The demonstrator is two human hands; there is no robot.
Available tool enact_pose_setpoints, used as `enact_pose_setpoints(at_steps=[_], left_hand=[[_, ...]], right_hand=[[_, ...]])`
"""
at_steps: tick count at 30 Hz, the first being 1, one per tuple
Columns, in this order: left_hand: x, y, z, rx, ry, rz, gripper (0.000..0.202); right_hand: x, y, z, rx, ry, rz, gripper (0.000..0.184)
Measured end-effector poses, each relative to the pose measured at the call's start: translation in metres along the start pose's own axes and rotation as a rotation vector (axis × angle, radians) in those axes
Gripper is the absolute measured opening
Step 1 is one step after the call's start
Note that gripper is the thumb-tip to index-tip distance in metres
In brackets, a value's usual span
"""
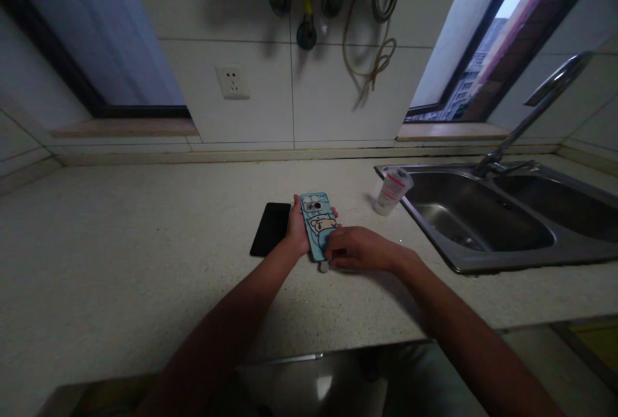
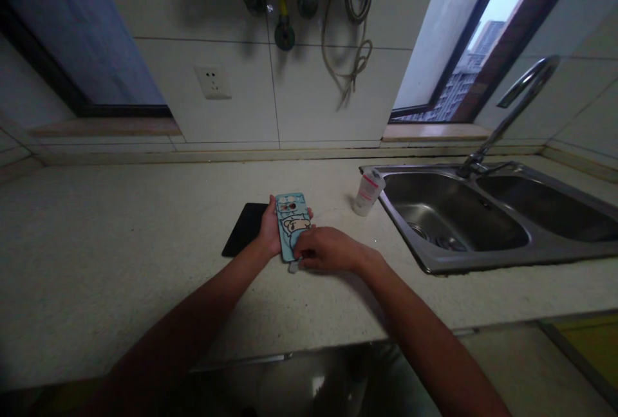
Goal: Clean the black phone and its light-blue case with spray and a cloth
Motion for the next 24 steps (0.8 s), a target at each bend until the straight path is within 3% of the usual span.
enact_pose_setpoints(at_steps=[5,9,14,21,24], left_hand=[[0.000,0.001,0.000,0.021,-0.010,0.038,0.071],[-0.001,-0.001,0.000,0.022,-0.004,0.079,0.069],[0.001,-0.002,-0.001,0.066,-0.040,0.063,0.071],[0.006,0.002,0.000,0.017,-0.063,0.010,0.074],[0.006,0.002,0.000,0.016,-0.063,-0.008,0.073]], right_hand=[[-0.010,-0.014,-0.008,0.103,0.077,0.135,0.011],[-0.011,-0.013,-0.008,0.125,0.048,0.162,0.004],[-0.008,0.003,-0.001,0.079,-0.178,0.181,0.031],[0.002,0.014,0.011,-0.147,-0.453,0.233,0.039],[0.002,0.012,0.011,-0.221,-0.513,0.270,0.035]])
Point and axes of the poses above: each hand's wrist, its own z-axis away from the middle knuckle, its own y-axis out of the back of the hand, x = y × z, the point moved 2 cm from there along -z, towards the middle knuckle, and after that the axes turned 6 degrees about z, right-handed, at the moved point
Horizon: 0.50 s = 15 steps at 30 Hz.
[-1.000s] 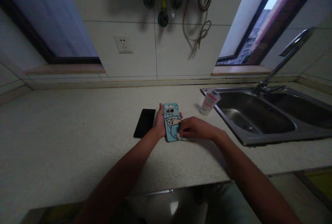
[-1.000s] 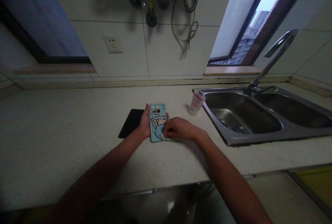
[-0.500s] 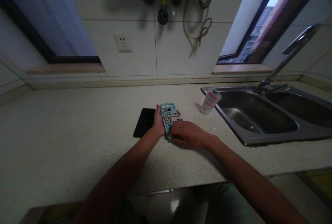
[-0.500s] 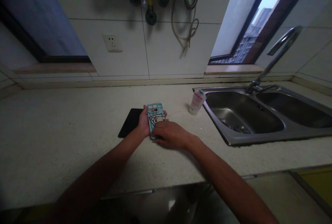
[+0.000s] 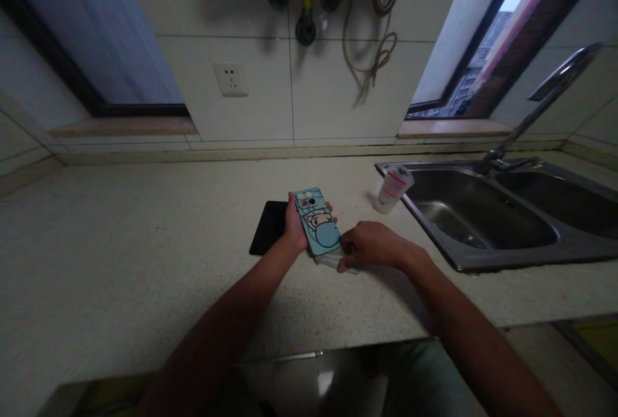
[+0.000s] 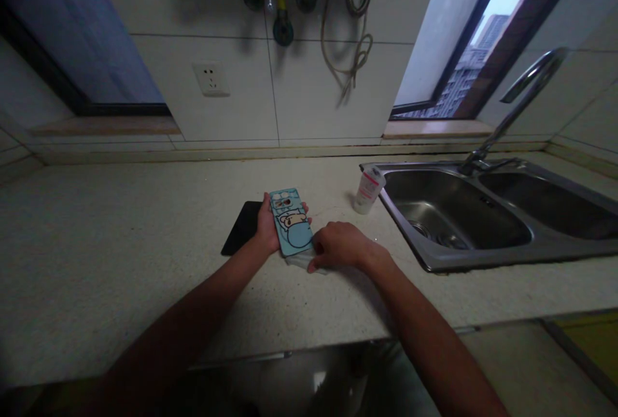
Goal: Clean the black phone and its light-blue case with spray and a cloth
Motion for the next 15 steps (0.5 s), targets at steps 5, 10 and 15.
enact_pose_setpoints(at_steps=[5,10,15], left_hand=[[0.0005,-0.0010,-0.0001,0.023,-0.029,0.031,0.071],[0.0028,-0.0017,0.0013,0.048,-0.051,0.104,0.070],[0.0064,-0.0015,0.0023,0.094,-0.090,0.150,0.069]], right_hand=[[-0.0005,0.0008,-0.0015,0.005,0.020,0.007,0.018],[-0.0001,-0.0004,-0.0042,0.116,0.156,-0.069,0.015],[-0.0025,-0.0064,-0.0095,0.360,0.228,-0.157,0.023]])
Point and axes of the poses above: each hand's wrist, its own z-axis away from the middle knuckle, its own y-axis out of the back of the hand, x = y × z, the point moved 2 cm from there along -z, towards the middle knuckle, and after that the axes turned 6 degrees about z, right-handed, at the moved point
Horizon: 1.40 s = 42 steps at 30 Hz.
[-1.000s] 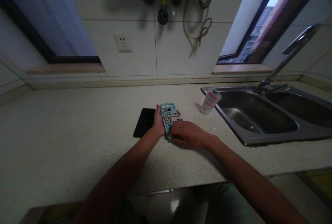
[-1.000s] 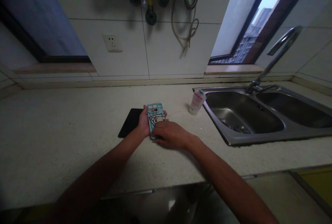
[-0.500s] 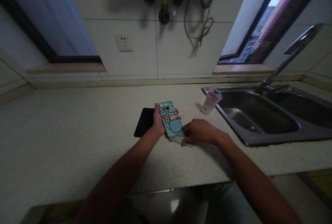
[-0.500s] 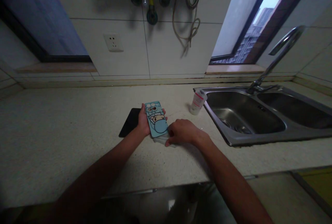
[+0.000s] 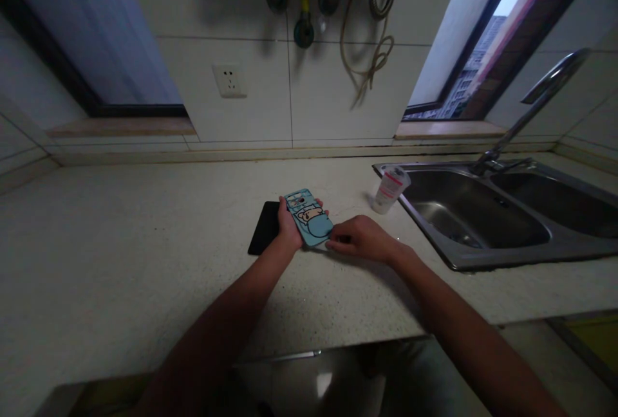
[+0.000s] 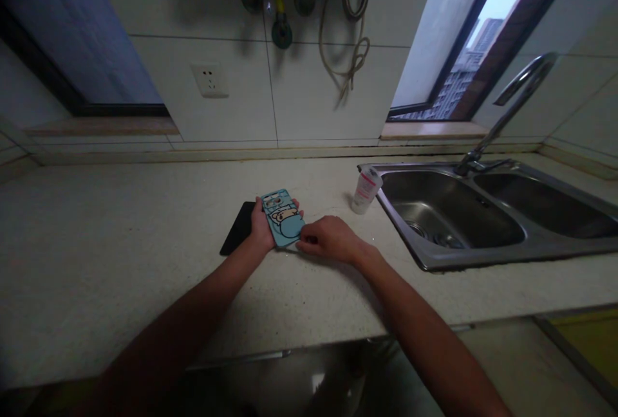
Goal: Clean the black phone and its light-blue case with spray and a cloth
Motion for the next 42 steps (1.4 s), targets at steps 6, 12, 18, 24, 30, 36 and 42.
enact_pose_setpoints(at_steps=[6,12,18,24,30,36,42], left_hand=[[-0.002,-0.001,0.001,-0.004,0.010,0.000,0.068],[-0.004,-0.001,-0.002,-0.036,0.061,-0.040,0.069],[-0.015,-0.004,0.002,-0.085,0.189,-0.108,0.068],[-0.029,-0.009,0.014,-0.255,0.364,-0.150,0.063],[-0.035,-0.008,0.022,-0.318,0.489,-0.183,0.062],[-0.037,-0.006,0.024,-0.297,0.514,-0.246,0.054],[-0.038,-0.007,0.032,-0.286,0.515,-0.229,0.075]], right_hand=[[-0.005,-0.017,-0.003,0.102,0.206,-0.046,0.034],[0.000,-0.009,0.000,0.261,0.136,-0.227,0.030],[0.015,-0.005,-0.002,0.483,-0.268,-0.176,0.028],[0.027,-0.012,-0.005,0.622,-0.400,-0.156,0.022],[0.032,-0.008,-0.003,0.741,-0.425,-0.127,0.021],[0.029,-0.006,-0.006,0.744,-0.268,-0.099,0.019],[0.026,-0.012,-0.008,0.668,-0.201,-0.251,0.024]])
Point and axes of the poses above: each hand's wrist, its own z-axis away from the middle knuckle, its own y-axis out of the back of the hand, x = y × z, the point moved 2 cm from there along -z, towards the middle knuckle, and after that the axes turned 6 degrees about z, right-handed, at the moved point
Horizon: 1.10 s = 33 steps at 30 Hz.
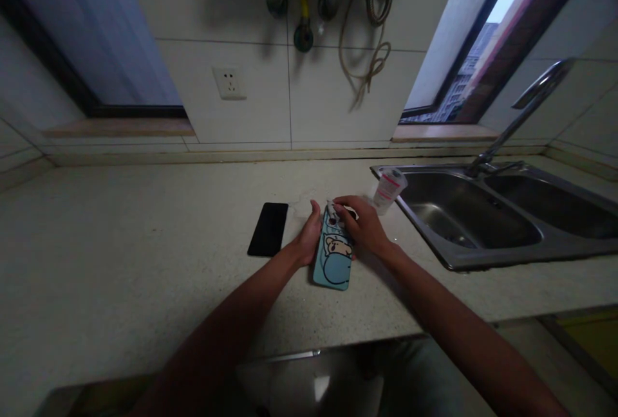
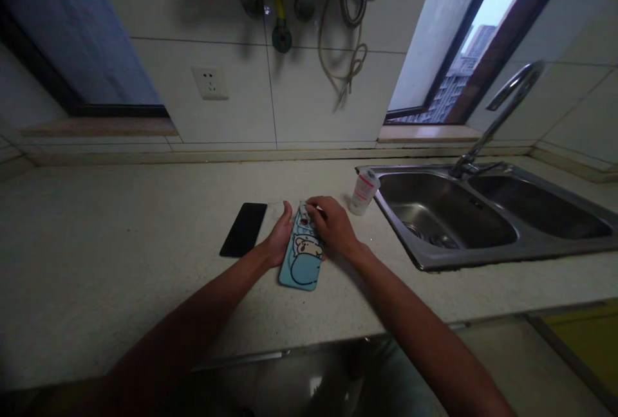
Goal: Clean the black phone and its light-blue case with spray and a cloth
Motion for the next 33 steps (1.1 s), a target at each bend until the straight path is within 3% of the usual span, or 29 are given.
enact_pose_setpoints(at_steps=[4,8,14,19,23,28,33], left_hand=[[-0.001,0.003,-0.003,0.047,-0.010,-0.006,0.078],[0.000,0.004,-0.008,0.057,-0.121,0.066,0.071],[0.003,0.005,-0.006,0.108,-0.166,0.075,0.067],[0.009,0.009,-0.005,0.063,-0.178,0.061,0.064],[0.016,0.009,-0.010,0.074,-0.207,0.033,0.068],[0.021,0.011,-0.010,0.186,-0.306,-0.033,0.077],[0.025,0.011,-0.007,0.120,-0.313,-0.016,0.081]], right_hand=[[-0.008,-0.001,0.001,-0.067,0.174,-0.024,0.027],[-0.017,-0.001,0.001,-0.128,0.373,0.013,0.024],[-0.027,0.002,0.001,-0.189,0.497,0.018,0.021],[-0.035,0.003,0.004,-0.276,0.631,-0.022,0.019],[-0.042,0.003,0.007,-0.415,0.650,-0.060,0.021],[-0.050,0.011,0.010,-0.661,0.611,-0.144,0.016],[-0.047,0.021,0.007,-0.813,0.513,-0.181,0.013]])
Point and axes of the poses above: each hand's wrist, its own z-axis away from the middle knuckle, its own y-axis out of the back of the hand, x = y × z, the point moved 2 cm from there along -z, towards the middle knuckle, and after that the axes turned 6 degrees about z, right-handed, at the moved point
